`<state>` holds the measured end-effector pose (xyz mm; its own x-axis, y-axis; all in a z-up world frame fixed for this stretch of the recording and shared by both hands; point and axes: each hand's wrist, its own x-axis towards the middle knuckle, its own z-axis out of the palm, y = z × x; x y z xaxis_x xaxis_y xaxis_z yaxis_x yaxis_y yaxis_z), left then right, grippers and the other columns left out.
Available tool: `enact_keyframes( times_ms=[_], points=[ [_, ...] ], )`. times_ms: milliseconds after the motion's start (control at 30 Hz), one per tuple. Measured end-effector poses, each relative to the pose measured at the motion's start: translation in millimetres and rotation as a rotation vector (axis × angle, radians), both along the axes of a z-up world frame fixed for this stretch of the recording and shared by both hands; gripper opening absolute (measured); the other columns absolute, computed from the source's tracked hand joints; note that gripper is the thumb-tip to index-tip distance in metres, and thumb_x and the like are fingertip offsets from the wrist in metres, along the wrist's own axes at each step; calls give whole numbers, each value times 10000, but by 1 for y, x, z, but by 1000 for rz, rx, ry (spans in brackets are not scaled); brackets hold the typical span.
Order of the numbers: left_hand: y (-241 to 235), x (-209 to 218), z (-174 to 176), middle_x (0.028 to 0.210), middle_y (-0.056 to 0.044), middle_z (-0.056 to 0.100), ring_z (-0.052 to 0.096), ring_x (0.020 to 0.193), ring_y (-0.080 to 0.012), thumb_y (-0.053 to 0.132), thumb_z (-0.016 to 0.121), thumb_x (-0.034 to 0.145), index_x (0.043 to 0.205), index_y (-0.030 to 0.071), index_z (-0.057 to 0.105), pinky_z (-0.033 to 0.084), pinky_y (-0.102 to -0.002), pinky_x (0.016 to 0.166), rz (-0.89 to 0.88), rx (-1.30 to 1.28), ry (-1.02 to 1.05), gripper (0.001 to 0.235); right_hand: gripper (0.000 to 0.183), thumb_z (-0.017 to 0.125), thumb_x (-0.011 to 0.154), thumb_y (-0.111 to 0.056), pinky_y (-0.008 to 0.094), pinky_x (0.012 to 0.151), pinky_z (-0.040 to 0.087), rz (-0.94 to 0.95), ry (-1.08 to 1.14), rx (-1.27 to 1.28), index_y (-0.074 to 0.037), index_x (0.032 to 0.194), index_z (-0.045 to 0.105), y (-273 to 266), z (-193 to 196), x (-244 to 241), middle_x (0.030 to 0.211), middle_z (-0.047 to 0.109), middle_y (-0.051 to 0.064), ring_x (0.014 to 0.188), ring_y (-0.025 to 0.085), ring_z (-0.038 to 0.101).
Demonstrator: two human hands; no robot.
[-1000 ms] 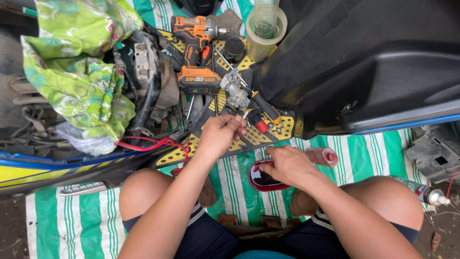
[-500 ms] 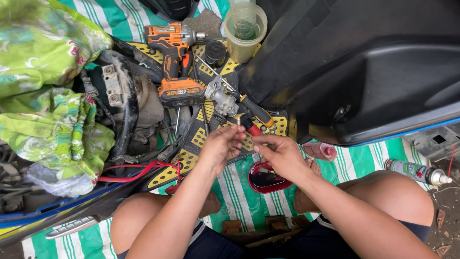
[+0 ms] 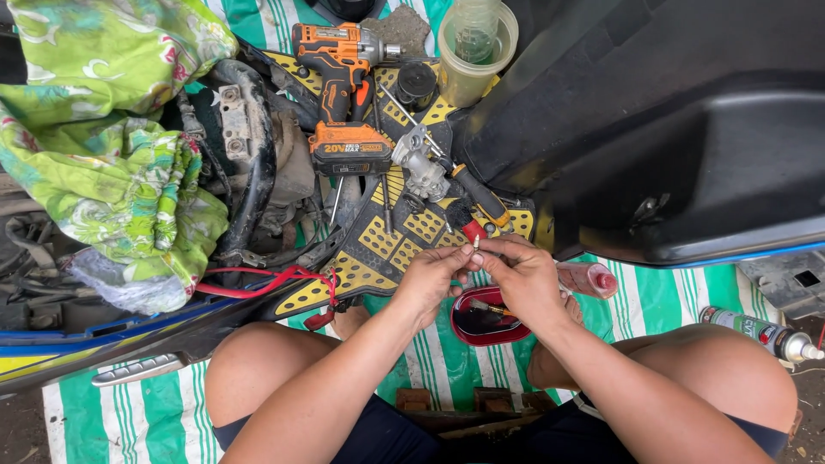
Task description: The person cleans a small metal part by spraying it with a can and scrubbing it with a brush in a red container. They then pick up a carburetor and manipulate it with their hands.
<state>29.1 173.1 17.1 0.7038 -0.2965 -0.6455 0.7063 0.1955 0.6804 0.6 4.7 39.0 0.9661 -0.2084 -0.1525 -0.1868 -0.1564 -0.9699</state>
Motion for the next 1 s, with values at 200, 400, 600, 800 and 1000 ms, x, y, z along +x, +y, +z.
enact_keyframes(
  times_ms=[200, 400, 600, 800, 1000],
  points=[
    [10, 12, 15, 880, -64, 815, 691, 681, -82, 235, 717, 1043, 1075, 23, 856, 583, -219, 570, -97, 122, -147, 255, 195, 896, 953, -47, 344, 656, 656, 32, -76, -39, 50, 1117, 851, 1, 19, -3, 1073, 803, 150, 785, 143, 751],
    [57, 67, 51, 1081, -114, 806, 786, 1029, -406, 73, 671, 934, 1304, 109, 816, 632, -523, 853, -280, 944, -970, 399, 177, 822, 962, -21, 296, 600, 680, 30, 137, 71, 25, 1130, 790, 7, 34, -15, 973, 859, 190, 780, 194, 823],
    [15, 134, 16, 1125, -182, 786, 706, 1210, -401, 25, 723, 948, 1203, 100, 834, 543, -529, 1001, -630, 1334, -1823, 288, 222, 904, 860, -43, 298, 591, 654, 113, 49, -105, -61, 1076, 852, -1, 41, -27, 937, 878, 109, 778, 112, 803],
    [-23, 186, -25, 1429, -80, 761, 675, 1284, -403, 189, 437, 1121, 1386, 327, 778, 337, -691, 1130, -1496, 1696, -1496, 454, 157, 849, 875, -27, 327, 528, 639, 158, 24, -131, -63, 1023, 889, -6, 42, -46, 806, 877, 119, 659, 160, 807],
    [-21, 192, 11, 1532, -34, 710, 644, 1331, -429, 62, 495, 1072, 1387, 297, 794, 300, -836, 1162, -1786, 1737, -1436, 494, 135, 854, 915, -93, 283, 469, 583, 156, 38, -141, -112, 1041, 899, -19, 63, -52, 692, 851, 112, 560, 95, 724]
  ],
)
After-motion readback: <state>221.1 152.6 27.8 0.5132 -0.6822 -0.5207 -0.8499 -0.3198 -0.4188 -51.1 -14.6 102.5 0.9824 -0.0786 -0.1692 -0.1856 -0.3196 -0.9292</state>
